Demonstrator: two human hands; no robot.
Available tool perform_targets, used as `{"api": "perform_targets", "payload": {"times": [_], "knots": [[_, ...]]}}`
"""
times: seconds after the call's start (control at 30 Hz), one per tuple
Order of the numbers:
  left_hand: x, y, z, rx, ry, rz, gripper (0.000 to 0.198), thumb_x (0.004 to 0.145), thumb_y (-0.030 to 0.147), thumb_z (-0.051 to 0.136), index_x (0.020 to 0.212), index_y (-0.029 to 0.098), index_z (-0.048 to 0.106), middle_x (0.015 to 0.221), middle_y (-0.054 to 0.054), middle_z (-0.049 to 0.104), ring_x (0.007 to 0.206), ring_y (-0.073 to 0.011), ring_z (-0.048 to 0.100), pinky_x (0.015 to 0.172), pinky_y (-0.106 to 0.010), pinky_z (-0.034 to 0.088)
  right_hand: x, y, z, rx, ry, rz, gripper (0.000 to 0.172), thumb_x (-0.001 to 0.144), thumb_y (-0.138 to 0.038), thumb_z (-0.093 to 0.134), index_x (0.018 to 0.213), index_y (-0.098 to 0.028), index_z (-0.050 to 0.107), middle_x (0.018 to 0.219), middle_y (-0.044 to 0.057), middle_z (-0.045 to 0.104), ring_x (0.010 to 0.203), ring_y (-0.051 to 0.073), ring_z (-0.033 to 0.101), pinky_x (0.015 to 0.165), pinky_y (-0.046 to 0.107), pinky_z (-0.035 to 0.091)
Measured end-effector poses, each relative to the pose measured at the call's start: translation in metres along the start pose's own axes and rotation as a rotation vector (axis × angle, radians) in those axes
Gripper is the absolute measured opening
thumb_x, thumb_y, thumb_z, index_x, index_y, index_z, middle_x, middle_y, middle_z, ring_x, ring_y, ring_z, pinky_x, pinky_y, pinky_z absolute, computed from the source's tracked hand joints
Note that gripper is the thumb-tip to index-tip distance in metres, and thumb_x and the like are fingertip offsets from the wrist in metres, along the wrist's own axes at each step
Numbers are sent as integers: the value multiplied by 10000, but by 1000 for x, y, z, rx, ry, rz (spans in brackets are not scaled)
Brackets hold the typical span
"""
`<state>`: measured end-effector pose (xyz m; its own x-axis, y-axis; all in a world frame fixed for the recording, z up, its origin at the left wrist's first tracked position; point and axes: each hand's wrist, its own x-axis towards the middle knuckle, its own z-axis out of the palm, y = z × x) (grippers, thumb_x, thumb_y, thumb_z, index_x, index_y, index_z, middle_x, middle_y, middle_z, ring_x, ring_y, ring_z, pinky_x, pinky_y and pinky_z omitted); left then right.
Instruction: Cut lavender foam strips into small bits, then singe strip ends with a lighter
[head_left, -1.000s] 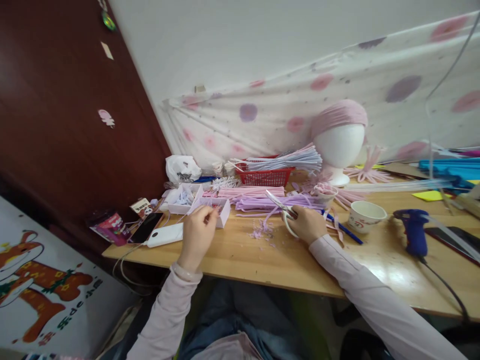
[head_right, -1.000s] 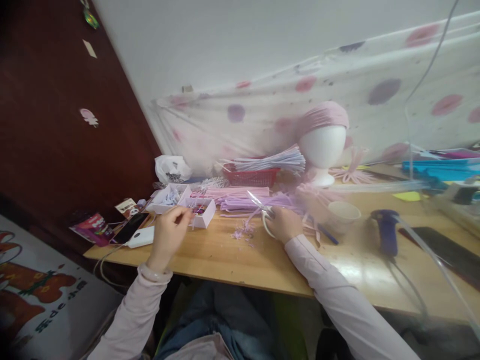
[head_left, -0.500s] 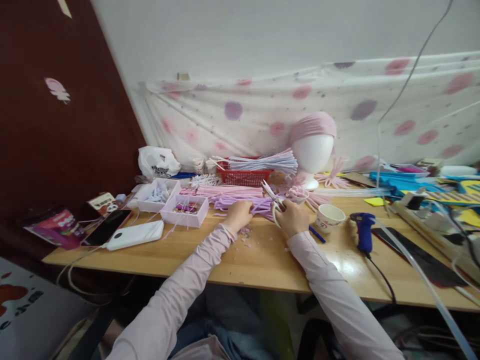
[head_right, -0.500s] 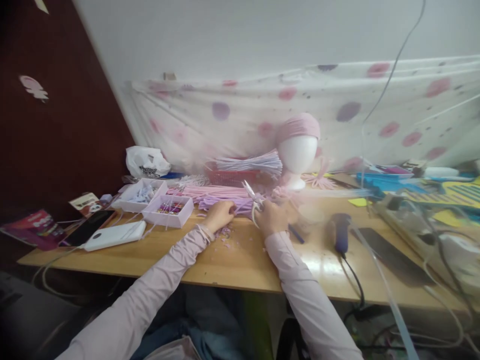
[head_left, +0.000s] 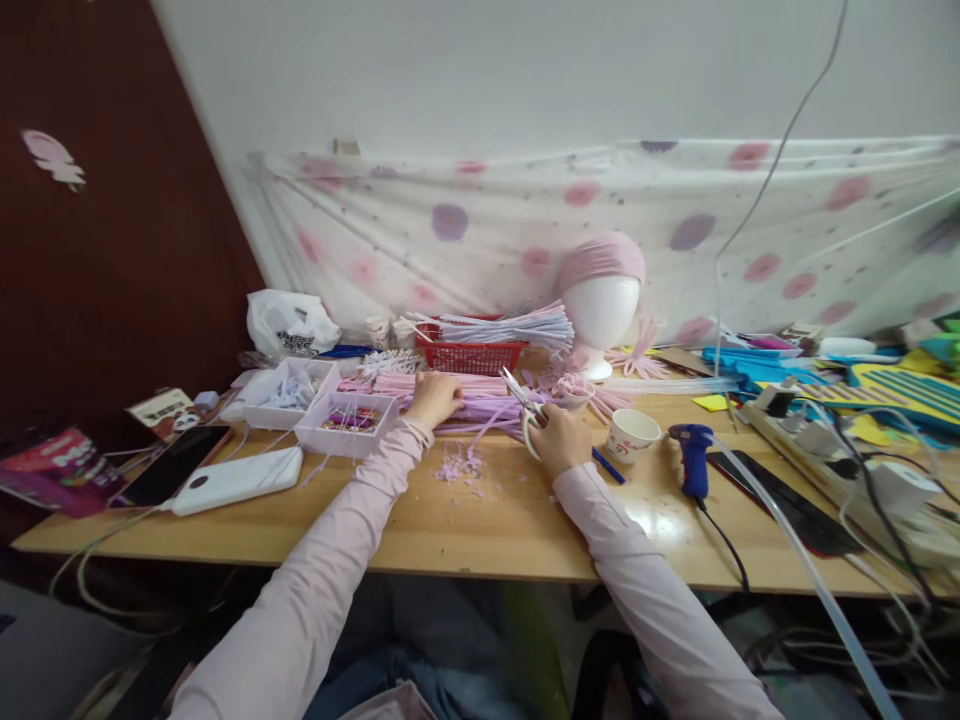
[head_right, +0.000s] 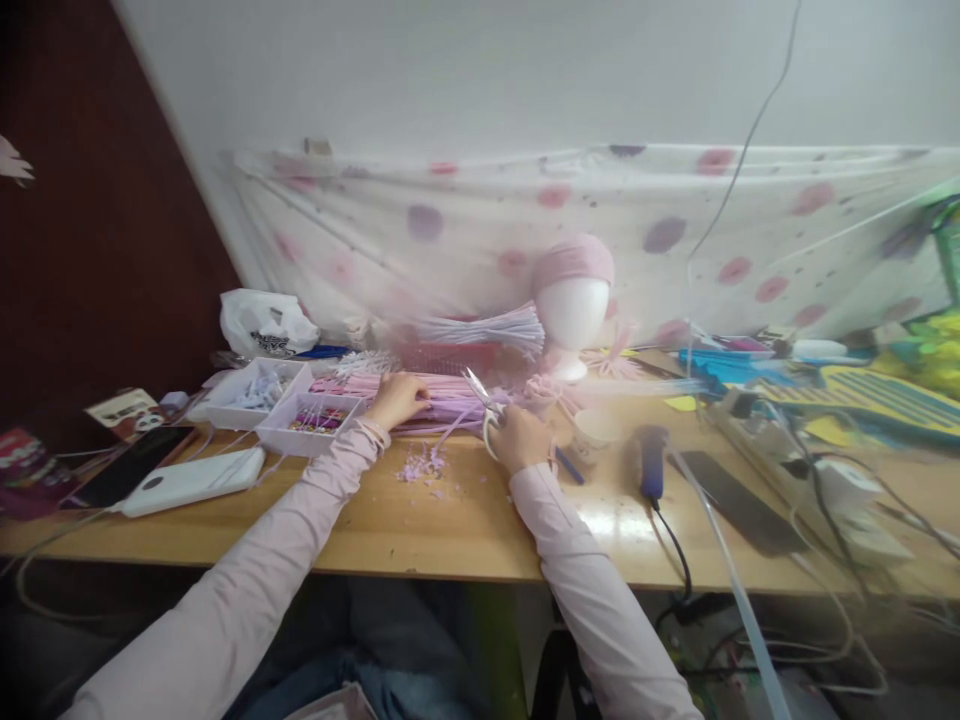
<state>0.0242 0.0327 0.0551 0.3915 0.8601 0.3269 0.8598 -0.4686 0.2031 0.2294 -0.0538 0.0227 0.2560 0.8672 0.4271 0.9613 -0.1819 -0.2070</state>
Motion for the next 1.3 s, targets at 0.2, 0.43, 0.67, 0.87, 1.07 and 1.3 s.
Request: {"api": "perform_targets", "payload": {"times": [0.2,0.43,0.67,0.87,1.07,1.3], "knots": [[13,3,-34,-10,43,-18,132,759,255,609,783,227,735,869,-68,728,914,-241,625,882,-375,346,-1,-3,-5,117,41,4,304,778,-433,475,667,-178,599,687,83,656,610,176,548,536,274,246],[16,5,-88,50,492,-142,257,848,250,479,941,221,717,970,-108,712,992,-272,598,951,-458,319,4,-2,-1,833,172,89,308,678,-467,592,608,-174,528,549,-9,533,549,122,453,523,239,314],[-11,9,-56,-335,222,189,248,821,301,529,945,203,721,971,-46,727,904,-182,655,808,-253,456,9,-6,4,1578,-66,254,365,517,-423,769,700,-169,581,589,5,601,526,134,518,427,225,329],[-48,44,-21,-379,-2,265,292,872,301,438,913,216,714,913,-33,733,809,-177,659,710,-244,442,10,-4,-3,2093,-218,231,257,554,-257,768,697,-185,567,637,-17,620,529,92,534,476,213,426],[-60,45,-19,-233,-108,218,344,909,297,336,1012,212,653,918,-68,713,820,-200,651,680,-258,414,14,4,-1,2260,-201,226,201,594,-173,716,698,-186,545,675,-36,607,573,68,536,545,197,460],[-70,29,-20,-179,-97,129,275,889,248,374,969,221,636,871,-78,695,830,-200,639,715,-260,404,14,2,-6,2258,-184,211,202,596,-171,691,705,-192,522,659,-49,552,516,52,458,512,204,419]]}}
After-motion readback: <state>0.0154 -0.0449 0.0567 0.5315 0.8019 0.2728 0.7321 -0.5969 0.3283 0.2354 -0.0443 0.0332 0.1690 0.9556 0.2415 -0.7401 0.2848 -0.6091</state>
